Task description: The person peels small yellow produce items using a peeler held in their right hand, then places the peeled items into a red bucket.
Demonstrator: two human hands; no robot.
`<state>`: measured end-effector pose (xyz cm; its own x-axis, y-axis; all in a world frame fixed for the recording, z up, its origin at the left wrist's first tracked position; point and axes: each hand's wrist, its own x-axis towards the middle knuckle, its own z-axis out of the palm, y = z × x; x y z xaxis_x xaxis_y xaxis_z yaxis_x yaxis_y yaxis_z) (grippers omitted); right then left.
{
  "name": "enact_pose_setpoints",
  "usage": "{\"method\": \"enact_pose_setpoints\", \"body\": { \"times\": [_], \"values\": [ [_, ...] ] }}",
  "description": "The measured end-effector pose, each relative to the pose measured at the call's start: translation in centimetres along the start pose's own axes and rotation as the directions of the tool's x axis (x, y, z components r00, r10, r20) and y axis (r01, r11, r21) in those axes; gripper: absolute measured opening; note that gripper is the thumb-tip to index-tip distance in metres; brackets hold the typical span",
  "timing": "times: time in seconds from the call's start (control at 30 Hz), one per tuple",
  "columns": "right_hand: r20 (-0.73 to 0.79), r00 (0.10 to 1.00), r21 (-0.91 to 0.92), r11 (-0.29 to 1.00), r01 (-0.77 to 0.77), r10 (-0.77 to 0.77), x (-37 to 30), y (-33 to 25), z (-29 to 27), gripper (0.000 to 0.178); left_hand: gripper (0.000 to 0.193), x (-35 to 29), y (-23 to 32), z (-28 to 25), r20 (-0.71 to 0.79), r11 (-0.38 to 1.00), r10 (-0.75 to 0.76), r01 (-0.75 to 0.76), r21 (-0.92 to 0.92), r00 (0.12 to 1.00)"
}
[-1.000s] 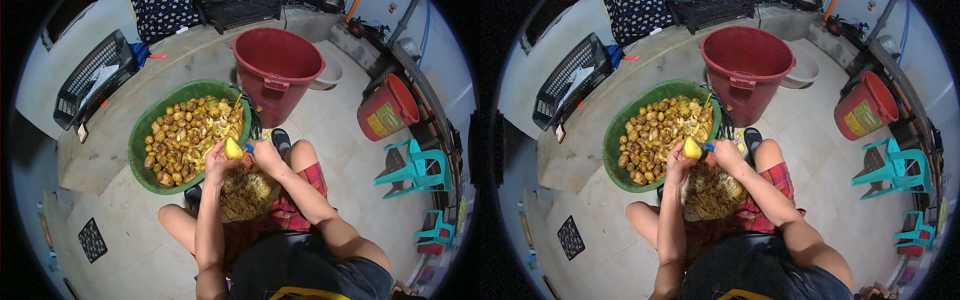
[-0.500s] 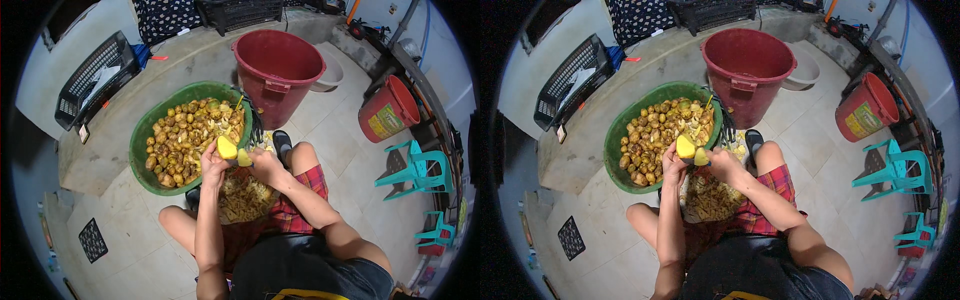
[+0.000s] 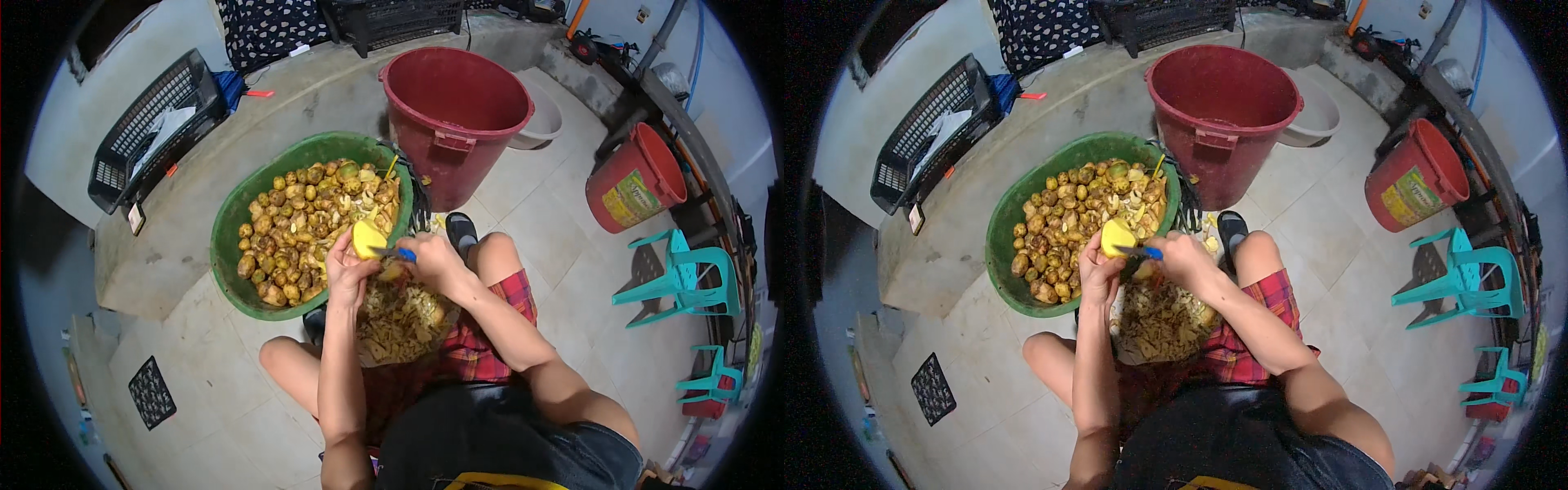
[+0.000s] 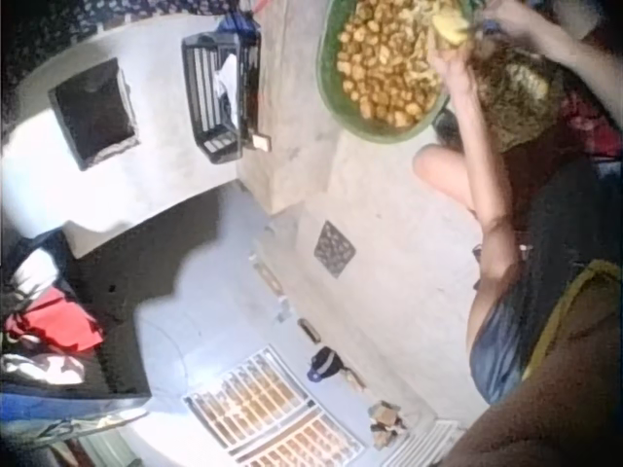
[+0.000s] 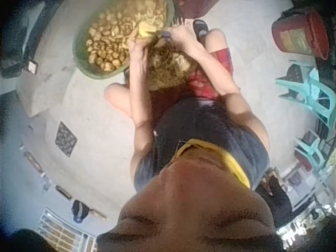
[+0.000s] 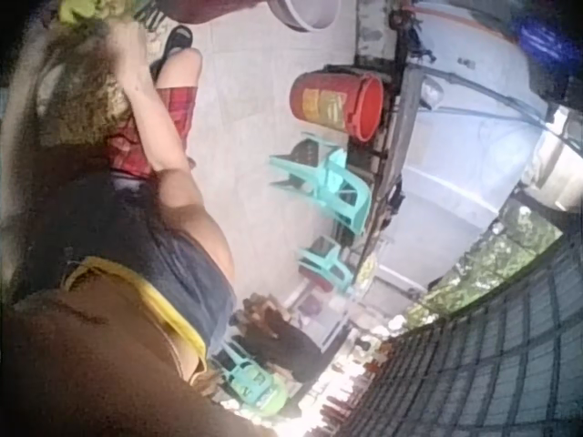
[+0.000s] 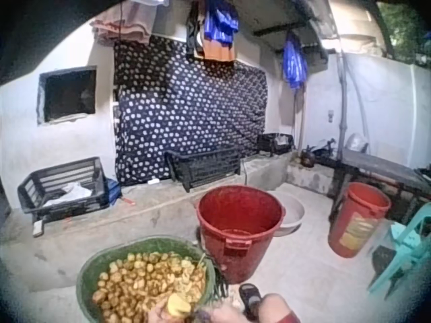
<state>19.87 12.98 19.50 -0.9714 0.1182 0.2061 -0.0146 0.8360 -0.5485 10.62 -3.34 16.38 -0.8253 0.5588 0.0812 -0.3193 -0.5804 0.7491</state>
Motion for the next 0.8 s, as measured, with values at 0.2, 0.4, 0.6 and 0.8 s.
{"method": "enact_pose_setpoints", "body": {
  "times": [0.2, 0.4, 0.6, 0.8],
  "values": [
    [0.066, 0.992, -0.106, 0.99, -0.097, 0.105, 1.2, 0.4, 1.2, 0.019, 0.07, -0.1, -0.2, 0.1, 0.009, 0.999, -0.045, 0.045, 0.023, 0.999],
    [-0.011, 0.986, -0.057, 0.984, -0.169, 0.168, 1.4, 1.8, 1.0, 0.016, 0.07, -0.9, -0.3, 0.4, 0.097, 0.991, -0.129, 0.131, -0.02, 0.987],
    [0.015, 1.0, -0.01, 1.0, -0.001, 0.001, 0.5, 0.3, -0.5, 0.025, 0.075, -0.1, 0.6, -0.2, 0.077, 0.996, -0.013, 0.02, -0.082, 0.997],
    [0.012, 0.998, 0.009, 0.998, 0.056, -0.056, 0.3, 0.2, 0.3, 0.029, 0.074, -0.2, 0.6, -0.2, 0.126, 0.996, -0.005, 0.017, -0.088, 0.992]
  ]
}}
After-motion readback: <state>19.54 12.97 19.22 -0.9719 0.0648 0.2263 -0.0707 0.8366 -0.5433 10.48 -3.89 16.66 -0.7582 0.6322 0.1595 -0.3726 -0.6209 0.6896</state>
